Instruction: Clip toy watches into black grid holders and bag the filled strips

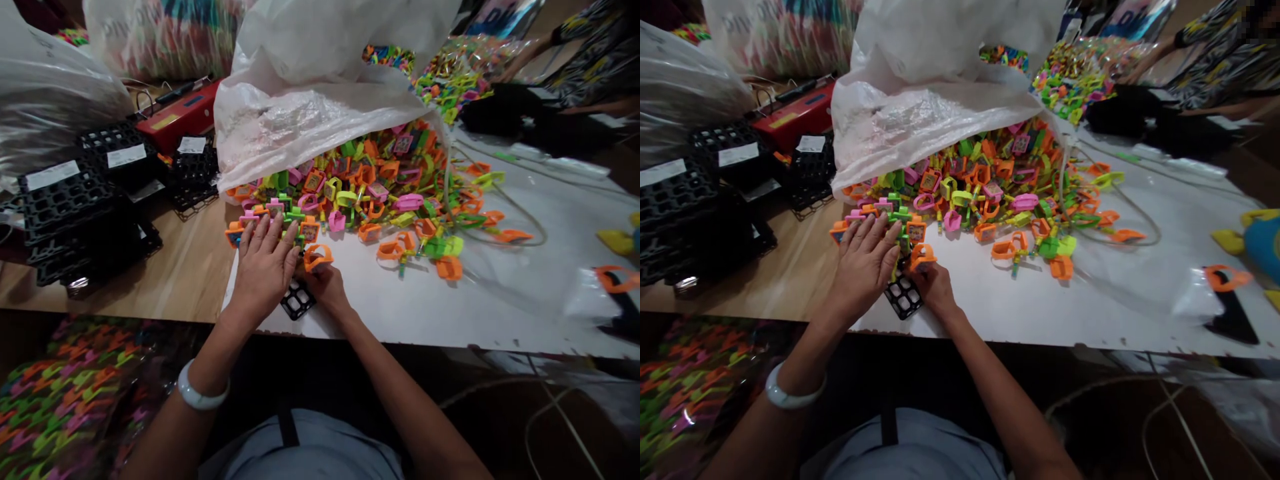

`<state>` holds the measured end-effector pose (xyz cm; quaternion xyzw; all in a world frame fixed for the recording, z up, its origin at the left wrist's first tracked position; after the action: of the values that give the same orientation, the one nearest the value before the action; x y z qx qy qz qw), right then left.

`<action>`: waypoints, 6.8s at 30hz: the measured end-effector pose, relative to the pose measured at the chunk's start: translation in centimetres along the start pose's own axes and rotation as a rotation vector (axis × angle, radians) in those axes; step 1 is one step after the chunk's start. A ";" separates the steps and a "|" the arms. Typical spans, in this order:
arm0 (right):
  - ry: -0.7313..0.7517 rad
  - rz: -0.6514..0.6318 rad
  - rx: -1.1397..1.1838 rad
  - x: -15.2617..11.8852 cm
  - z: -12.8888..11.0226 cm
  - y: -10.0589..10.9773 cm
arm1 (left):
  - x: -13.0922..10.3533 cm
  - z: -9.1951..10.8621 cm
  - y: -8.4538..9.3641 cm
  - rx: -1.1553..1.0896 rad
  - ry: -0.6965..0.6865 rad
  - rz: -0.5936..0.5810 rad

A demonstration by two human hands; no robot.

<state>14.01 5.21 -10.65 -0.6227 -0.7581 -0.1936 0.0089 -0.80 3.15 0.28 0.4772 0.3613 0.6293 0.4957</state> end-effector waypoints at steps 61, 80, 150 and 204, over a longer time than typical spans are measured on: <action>0.058 0.128 -0.410 0.2 -1.3 -1.8 | 1.8 2.5 0.3 0.079 0.013 -0.100; -0.366 0.286 -0.230 -1.1 0.6 12.9 | 2.5 2.2 0.3 0.021 -0.062 -0.110; -0.196 -0.190 0.439 -3.0 -3.0 -1.3 | 3.6 2.5 -0.3 0.041 -0.138 -0.181; -0.186 0.171 -1.046 2.7 1.2 14.9 | -8.8 -3.3 -7.2 -0.387 0.205 0.160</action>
<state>27.79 10.33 -6.85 -0.6179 -0.5049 -0.4881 -0.3537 -1.55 -3.53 -9.45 0.3340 0.2436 0.7692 0.4872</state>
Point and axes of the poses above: each hand's wrist, its own x-axis towards the middle knuckle, its own y-axis out of the back of the hand, z = x × y, the point moved 2 cm from there along x, towards the middle knuckle, and after that the axes turned 12 degrees about y, right-handed, at the moved point
